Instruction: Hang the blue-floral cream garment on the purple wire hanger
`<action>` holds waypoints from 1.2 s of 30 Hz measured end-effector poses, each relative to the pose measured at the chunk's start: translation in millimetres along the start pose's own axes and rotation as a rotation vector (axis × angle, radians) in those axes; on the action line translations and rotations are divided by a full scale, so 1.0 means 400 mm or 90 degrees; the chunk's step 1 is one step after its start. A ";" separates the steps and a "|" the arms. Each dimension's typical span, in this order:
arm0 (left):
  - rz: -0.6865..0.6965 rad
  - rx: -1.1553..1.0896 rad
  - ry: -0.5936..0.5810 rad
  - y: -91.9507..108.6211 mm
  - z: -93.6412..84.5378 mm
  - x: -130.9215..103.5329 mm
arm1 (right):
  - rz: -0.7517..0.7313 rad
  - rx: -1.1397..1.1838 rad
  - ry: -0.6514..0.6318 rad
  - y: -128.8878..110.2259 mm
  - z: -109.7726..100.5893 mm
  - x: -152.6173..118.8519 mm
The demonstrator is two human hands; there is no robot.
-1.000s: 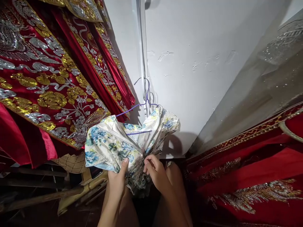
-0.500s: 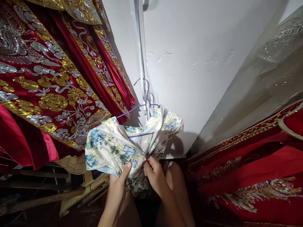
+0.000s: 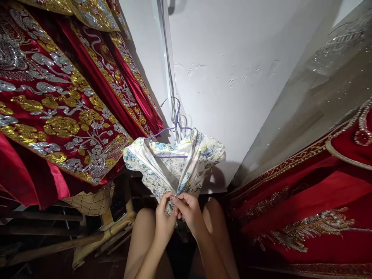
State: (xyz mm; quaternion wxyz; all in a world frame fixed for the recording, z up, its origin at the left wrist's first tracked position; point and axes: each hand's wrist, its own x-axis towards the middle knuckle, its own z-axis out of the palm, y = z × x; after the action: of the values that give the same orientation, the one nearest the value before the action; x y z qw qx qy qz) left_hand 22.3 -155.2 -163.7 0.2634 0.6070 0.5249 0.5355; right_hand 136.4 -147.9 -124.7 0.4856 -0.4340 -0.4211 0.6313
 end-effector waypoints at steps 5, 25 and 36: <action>0.010 0.032 -0.075 0.015 0.004 0.017 | 0.089 -0.074 -0.067 -0.039 -0.034 0.013; 0.153 0.162 -0.240 0.147 -0.109 0.191 | -0.192 0.022 0.063 -0.367 0.031 0.105; 0.452 0.097 0.091 0.344 -0.120 0.395 | -0.263 -0.253 0.137 -0.295 0.011 0.158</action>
State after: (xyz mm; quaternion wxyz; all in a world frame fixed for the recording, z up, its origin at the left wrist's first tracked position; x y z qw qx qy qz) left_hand 6.9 -64.3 30.6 -0.0219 0.7304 0.3367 0.5939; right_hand 151.7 -66.1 -19.6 0.5511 -0.4901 -0.5618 0.3749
